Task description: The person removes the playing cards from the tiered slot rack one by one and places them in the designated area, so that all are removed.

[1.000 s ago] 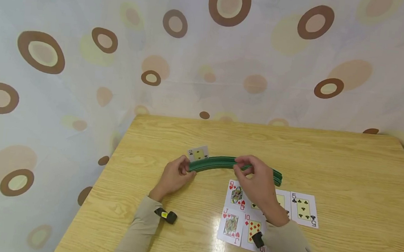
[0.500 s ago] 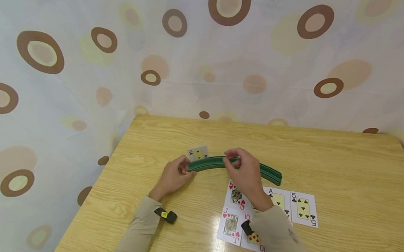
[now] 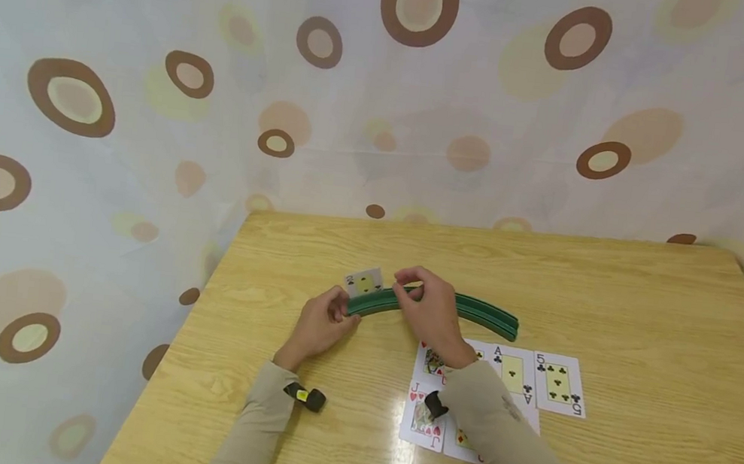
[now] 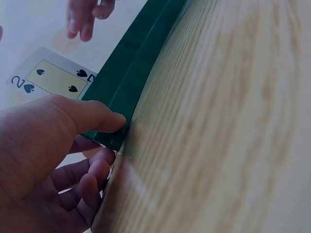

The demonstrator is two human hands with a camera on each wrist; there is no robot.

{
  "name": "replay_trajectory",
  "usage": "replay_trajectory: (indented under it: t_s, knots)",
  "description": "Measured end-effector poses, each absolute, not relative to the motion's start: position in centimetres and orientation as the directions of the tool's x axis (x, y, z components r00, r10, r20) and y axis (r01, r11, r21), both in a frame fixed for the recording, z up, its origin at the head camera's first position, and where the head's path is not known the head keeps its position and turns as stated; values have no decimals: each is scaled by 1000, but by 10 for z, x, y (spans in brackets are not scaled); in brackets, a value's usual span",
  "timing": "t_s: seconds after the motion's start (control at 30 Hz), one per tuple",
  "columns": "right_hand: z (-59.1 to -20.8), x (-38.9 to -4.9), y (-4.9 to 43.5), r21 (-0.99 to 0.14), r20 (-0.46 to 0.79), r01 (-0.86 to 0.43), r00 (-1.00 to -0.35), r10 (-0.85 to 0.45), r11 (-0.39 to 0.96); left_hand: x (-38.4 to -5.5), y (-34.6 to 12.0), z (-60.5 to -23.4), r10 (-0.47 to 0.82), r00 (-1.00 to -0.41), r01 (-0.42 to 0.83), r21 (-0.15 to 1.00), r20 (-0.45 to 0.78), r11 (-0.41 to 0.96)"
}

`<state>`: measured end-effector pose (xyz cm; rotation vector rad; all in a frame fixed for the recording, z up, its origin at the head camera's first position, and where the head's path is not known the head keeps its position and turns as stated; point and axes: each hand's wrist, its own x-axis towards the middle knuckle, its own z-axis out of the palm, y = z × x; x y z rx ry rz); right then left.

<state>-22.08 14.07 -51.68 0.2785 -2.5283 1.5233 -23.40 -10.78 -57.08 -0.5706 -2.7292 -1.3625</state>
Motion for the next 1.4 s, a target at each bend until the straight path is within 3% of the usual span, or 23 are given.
replay_trajectory:
  t_s: [0.43,1.0,1.4]
  knots:
    - [-528,-239,125,-871,205,-217,-976,-74,442,-233,-108,-567,301,-944,291,769,134,570]
    - [-535,-242,122,-844,197,-214,-977,-86,492,-234,-108,-569,306,-937,320,760,167,566]
    - [-532,-238,125,-864,200,-216,-976,-84,454,-234,-107,-568,299,-941,309,764,158,567]
